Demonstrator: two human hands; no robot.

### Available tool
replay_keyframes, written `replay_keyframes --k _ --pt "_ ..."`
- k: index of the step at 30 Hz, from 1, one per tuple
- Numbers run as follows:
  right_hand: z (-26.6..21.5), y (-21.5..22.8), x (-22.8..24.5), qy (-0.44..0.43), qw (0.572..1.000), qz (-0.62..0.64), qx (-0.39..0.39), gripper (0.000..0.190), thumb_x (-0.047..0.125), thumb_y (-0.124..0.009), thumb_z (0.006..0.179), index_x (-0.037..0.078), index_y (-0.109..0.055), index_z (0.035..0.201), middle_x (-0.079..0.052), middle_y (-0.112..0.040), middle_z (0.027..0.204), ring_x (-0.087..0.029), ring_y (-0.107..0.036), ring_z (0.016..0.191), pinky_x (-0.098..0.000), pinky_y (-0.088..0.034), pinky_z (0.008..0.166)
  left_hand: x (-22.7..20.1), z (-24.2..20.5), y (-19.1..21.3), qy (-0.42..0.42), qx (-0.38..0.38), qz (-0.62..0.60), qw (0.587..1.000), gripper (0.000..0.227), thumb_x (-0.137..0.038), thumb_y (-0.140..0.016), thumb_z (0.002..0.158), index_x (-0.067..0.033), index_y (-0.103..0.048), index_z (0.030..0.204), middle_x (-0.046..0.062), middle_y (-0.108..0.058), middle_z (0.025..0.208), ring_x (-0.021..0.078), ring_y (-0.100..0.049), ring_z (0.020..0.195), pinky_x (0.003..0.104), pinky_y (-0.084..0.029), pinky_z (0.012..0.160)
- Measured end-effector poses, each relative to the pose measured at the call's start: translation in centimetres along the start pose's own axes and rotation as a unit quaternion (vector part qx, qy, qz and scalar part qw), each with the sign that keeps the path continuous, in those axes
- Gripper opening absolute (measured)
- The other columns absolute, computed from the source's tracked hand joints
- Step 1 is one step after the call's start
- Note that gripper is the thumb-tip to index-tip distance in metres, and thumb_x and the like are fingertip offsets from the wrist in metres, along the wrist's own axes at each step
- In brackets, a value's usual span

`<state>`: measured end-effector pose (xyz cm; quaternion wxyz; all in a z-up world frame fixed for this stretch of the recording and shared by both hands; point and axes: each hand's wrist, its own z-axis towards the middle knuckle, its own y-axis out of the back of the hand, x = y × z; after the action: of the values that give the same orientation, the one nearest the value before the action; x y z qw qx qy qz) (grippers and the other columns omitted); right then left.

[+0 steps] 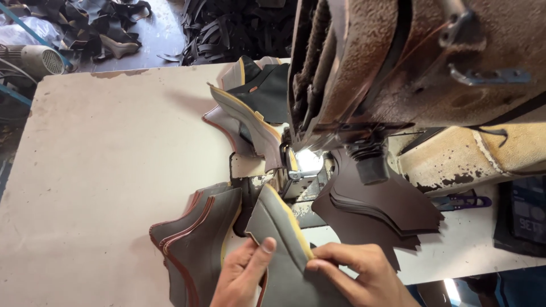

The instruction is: Aligning and feeding shoe upper components into an industrial joining machine.

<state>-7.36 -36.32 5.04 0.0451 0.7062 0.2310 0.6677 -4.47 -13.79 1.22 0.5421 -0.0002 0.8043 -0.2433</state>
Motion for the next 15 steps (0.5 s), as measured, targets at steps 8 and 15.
replay_keyframes --k 8,15 --pt "0.0 -1.0 -1.5 0.076 0.995 -0.01 -0.071 0.012 0.005 -0.081 0.082 0.002 -0.083 0.093 -0.008 -0.086 0.081 -0.014 -0.079 0.069 -0.0247 -0.062 0.059 -5.5 0.7 -1.9 -0.057 -0.008 -0.119 0.991 0.051 -0.017 -0.055 0.099 0.0088 -0.053 0.143 0.024 -0.069 0.132 0.0272 -0.065 0.124 0.043 -0.049 0.107" --pt "-0.1 -1.9 -3.9 0.106 0.98 -0.085 -0.146 0.018 0.004 -0.084 0.079 0.003 -0.083 0.097 -0.01 -0.084 0.085 -0.015 -0.08 0.074 -0.0272 -0.061 0.064 -5.8 2.6 -2.6 -0.078 0.021 -0.002 0.997 0.044 -0.01 -0.054 0.102 0.0072 -0.057 0.142 0.021 -0.075 0.124 0.0236 -0.066 0.124 0.038 -0.048 0.11"
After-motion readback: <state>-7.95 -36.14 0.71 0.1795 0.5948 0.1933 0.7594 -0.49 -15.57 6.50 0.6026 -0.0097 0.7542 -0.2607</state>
